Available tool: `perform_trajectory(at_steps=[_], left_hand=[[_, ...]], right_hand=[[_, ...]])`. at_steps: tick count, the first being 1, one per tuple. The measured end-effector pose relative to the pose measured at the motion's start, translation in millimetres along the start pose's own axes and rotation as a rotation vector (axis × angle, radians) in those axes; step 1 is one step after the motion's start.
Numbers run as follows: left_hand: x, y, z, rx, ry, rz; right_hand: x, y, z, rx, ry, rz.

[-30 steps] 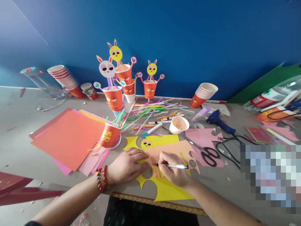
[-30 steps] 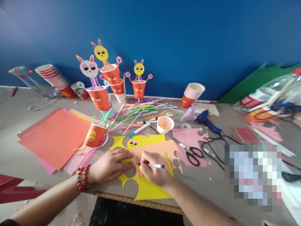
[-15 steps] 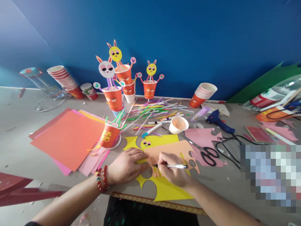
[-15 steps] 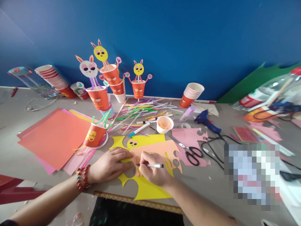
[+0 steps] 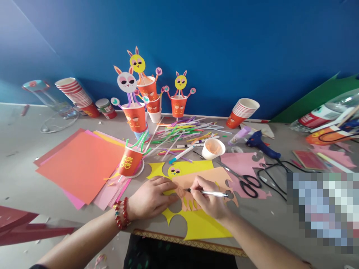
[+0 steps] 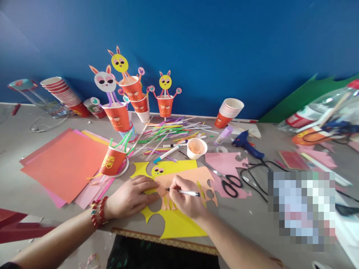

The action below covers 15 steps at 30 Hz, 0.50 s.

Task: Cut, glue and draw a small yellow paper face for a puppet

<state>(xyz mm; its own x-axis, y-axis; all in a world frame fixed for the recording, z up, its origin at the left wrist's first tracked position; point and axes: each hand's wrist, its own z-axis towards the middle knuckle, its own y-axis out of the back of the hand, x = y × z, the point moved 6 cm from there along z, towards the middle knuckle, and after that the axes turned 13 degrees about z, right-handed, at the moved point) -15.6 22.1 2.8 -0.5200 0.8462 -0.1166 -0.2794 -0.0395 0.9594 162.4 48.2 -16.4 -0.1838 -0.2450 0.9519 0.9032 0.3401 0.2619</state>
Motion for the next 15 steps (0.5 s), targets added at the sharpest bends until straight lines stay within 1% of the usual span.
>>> perform_trajectory(at_steps=[5, 15], left_hand=[[0.0, 1.0, 0.5, -0.003, 0.01, 0.002], [0.6, -0.8, -0.6, -0.002, 0.006, 0.001]], right_hand=[[3.4, -1.0, -0.7, -0.014, 0.027, -0.029], [1.0, -2.1, -0.7, -0.005, 0.034, -0.04]])
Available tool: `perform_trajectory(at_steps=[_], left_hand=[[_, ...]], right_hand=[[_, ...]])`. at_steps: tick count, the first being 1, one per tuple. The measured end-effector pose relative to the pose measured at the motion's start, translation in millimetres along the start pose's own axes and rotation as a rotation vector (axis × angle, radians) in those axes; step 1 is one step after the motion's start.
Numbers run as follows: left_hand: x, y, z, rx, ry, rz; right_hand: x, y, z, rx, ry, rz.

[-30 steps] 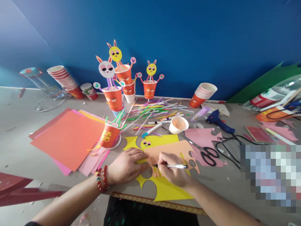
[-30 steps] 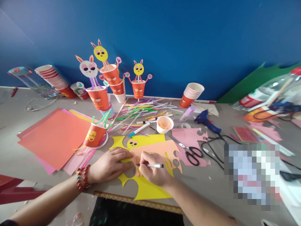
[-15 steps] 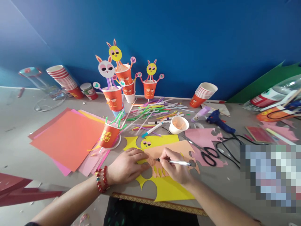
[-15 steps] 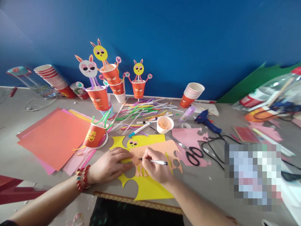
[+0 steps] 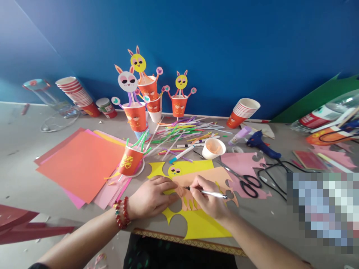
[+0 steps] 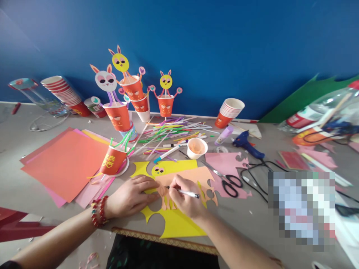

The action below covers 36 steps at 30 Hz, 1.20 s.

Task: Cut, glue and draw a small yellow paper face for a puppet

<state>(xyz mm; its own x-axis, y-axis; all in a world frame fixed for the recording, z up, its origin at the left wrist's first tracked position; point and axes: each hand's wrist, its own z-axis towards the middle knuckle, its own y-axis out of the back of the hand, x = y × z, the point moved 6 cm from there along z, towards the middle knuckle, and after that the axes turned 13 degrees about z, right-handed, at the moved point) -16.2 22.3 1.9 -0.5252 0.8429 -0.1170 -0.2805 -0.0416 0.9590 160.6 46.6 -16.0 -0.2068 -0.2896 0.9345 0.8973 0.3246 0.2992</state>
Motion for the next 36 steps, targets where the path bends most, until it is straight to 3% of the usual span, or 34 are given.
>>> perform_trajectory(at_steps=[36], left_hand=[[-0.8, 1.7, 1.0, -0.01, -0.003, 0.002]], right_hand=[[1.8, -1.0, -0.4, 0.03, -0.003, -0.039]])
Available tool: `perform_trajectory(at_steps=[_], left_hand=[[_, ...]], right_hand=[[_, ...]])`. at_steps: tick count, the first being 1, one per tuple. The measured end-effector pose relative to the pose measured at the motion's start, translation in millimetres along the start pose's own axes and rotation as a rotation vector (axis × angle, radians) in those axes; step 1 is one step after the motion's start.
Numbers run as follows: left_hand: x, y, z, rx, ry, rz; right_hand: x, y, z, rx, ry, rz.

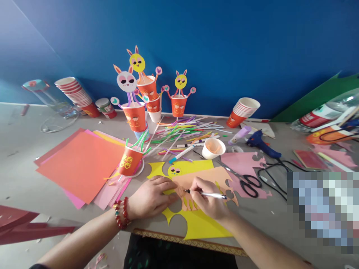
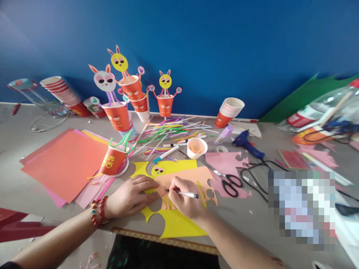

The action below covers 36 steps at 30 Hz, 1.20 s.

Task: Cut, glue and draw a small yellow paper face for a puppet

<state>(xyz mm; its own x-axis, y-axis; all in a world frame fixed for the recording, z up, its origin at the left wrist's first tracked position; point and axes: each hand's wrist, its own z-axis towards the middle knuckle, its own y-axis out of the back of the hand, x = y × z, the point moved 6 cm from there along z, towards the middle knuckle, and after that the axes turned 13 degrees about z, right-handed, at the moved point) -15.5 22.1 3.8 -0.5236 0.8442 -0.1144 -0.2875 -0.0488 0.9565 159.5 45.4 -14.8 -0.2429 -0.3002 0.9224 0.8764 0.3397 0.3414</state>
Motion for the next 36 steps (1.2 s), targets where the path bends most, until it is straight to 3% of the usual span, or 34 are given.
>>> perform_trajectory(at_steps=[20, 30, 36], left_hand=[[0.6, -1.2, -1.4, 0.002, -0.002, -0.012], [1.0, -1.7, -2.3, 0.007, -0.003, -0.006], [0.3, -0.1, -1.1, -0.003, -0.002, 0.001]], right_hand=[[-1.5, 0.7, -0.4, 0.028, -0.05, 0.092], [-1.9, 7.1, -2.3, -0.081, -0.048, 0.156], [1.8, 4.4, 1.5, -0.068, -0.004, 0.087]])
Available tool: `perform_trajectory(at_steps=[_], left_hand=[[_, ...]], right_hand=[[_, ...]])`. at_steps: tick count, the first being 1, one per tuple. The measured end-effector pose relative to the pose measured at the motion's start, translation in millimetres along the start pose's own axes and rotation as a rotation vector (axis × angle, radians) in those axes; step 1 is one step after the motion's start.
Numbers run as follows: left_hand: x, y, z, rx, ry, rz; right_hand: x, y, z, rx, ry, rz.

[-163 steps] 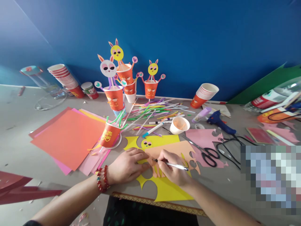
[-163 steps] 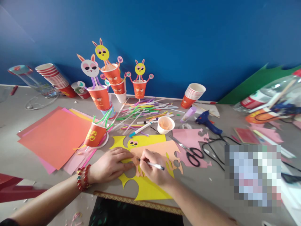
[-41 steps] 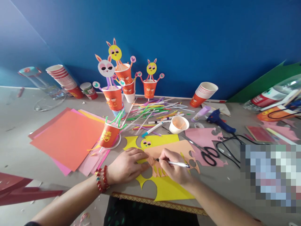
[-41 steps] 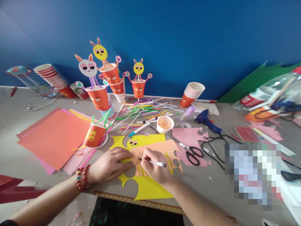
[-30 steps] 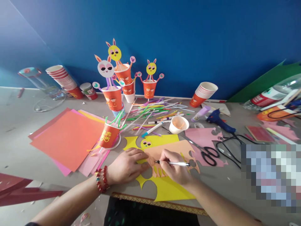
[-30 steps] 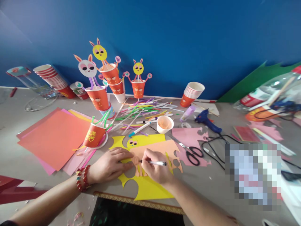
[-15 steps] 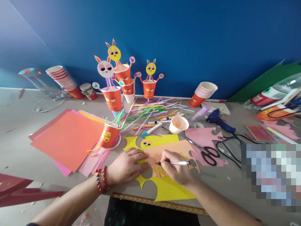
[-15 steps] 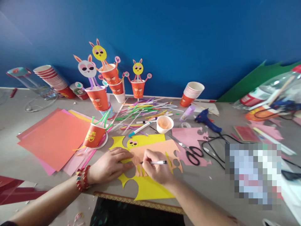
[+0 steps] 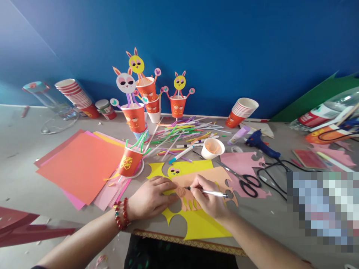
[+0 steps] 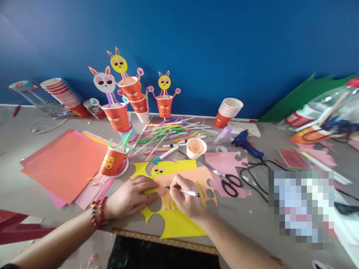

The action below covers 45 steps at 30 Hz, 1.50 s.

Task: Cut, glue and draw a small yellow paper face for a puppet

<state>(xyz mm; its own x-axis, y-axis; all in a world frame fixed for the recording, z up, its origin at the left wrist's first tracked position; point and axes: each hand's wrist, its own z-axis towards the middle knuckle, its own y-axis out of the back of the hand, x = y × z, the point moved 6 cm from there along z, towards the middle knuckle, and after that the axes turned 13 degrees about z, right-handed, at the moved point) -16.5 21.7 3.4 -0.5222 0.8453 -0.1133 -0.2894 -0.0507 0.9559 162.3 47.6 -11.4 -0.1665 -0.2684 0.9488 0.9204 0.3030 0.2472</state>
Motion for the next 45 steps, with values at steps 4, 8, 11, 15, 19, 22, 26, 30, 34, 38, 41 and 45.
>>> perform_trajectory(at_steps=[4, 8, 11, 15, 19, 22, 26, 30, 34, 38, 41, 45], left_hand=[[-0.1, 0.1, 0.5, 0.005, 0.003, -0.002], [-0.1, -0.8, -0.1, 0.005, 0.002, -0.007], [-0.3, -1.3, -0.2, 0.01, 0.001, -0.008], [-0.3, -1.0, 0.1, 0.009, 0.003, -0.001], [0.2, -1.4, -0.2, 0.008, 0.006, -0.001], [0.3, -1.7, -0.5, 0.008, 0.002, 0.002], [0.1, -1.5, -0.3, 0.01, 0.001, 0.002], [-0.5, 0.0, 0.7, 0.001, 0.007, 0.006], [-0.8, 0.5, 1.1, -0.001, 0.01, 0.008], [-0.4, -0.9, 0.4, 0.008, 0.01, 0.004], [0.0, -1.8, -0.4, 0.014, 0.009, 0.001], [0.4, -2.0, -0.6, 0.011, 0.01, 0.001]], right_hand=[[1.0, -1.4, 0.4, 0.018, 0.007, -0.024], [0.5, -1.8, 0.3, 0.021, 0.009, -0.055], [-0.6, -2.5, 0.4, 0.027, 0.005, -0.064], [-1.1, -2.8, 0.1, 0.026, 0.014, -0.069], [-0.6, -2.8, -0.7, 0.028, 0.018, -0.064], [-0.2, -1.7, -0.7, 0.015, 0.016, -0.048], [-0.8, -1.2, -0.3, 0.006, 0.017, -0.05], [-2.9, -1.9, -0.1, 0.014, 0.013, -0.055], [-4.9, -2.2, -0.3, 0.021, 0.003, -0.071], [-4.4, -2.3, -1.4, 0.022, 0.007, -0.071], [-3.8, -2.2, -2.0, 0.021, 0.011, -0.07], [-4.2, -2.3, -1.3, 0.024, 0.007, -0.072]])
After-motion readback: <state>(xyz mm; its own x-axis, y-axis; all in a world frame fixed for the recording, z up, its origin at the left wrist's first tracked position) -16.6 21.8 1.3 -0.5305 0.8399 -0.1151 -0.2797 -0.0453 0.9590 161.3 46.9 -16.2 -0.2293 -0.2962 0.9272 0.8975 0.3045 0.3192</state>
